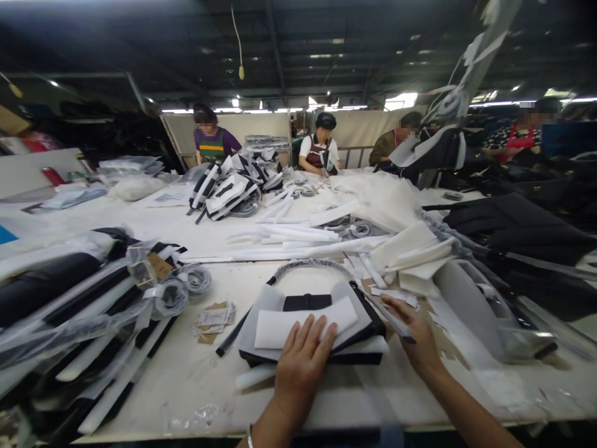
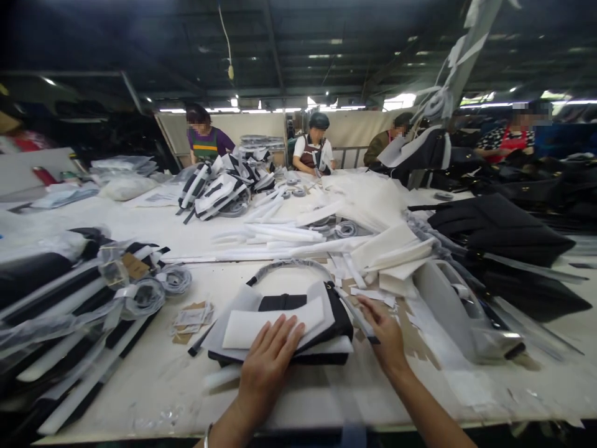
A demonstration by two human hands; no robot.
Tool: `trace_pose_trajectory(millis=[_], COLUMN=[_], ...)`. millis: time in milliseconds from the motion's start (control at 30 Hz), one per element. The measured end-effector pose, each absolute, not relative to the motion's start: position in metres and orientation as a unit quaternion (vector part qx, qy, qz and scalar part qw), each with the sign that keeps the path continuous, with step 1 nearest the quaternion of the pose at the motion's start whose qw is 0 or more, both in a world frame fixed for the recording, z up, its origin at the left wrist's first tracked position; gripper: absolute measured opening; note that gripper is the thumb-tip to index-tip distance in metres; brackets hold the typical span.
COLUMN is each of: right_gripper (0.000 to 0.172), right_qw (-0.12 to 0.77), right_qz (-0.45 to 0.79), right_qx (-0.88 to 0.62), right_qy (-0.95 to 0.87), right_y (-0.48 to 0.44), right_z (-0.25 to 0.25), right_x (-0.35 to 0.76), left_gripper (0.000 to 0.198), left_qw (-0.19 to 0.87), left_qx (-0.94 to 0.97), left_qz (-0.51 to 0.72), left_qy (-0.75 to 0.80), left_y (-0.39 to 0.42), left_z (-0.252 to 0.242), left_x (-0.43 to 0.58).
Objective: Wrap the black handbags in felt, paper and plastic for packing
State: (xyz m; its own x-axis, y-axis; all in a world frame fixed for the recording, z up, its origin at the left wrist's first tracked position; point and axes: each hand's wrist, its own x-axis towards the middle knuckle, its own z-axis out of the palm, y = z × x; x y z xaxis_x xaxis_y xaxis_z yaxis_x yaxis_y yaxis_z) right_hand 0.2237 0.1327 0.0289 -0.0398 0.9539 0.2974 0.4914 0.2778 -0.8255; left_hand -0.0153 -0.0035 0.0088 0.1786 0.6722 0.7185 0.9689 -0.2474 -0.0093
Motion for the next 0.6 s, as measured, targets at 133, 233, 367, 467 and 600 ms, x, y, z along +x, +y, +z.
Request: trace_pose_trajectory(millis=[133,233,367,467,600], right_gripper=[0.044,0.044,0.043,0.041,0.030], right_qw=[0.403,0.272,0.156,0.148,0.101], right_qz=[0.289,0.298,0.230,0.179,0.153], right_qx=[-0.532,-0.466,-0.394,-0.395,-0.387], right_qy=[-0.686,-0.787,-0.876,-0.889,-0.903], right_y=[0.142,0.144,0.149,0.164,0.197], right_z=[0.064,0.084,0.095,0.101,0.100], right_x=[0.237,0.225,0.204,0.187,0.148], left_gripper=[0.040,0.040,0.038,0.038,0.036], left_qw=[0.245,0.237,0.246,0.258,0.270], left_qx=[-0.730,-0.726,-0.723,-0.720,-0.698], left_qz=[-0.294,-0.280,-0.277,-0.280,-0.302], left_qy=[-0.566,-0.581,-0.583,-0.580,-0.590], left_y=[0.000,0.002,-0.004,-0.015,-0.028], left_z=[0.006,0.007,0.005,0.000,-0.006], left_x=[-0.006,-0.002,0.001,0.007,0.020])
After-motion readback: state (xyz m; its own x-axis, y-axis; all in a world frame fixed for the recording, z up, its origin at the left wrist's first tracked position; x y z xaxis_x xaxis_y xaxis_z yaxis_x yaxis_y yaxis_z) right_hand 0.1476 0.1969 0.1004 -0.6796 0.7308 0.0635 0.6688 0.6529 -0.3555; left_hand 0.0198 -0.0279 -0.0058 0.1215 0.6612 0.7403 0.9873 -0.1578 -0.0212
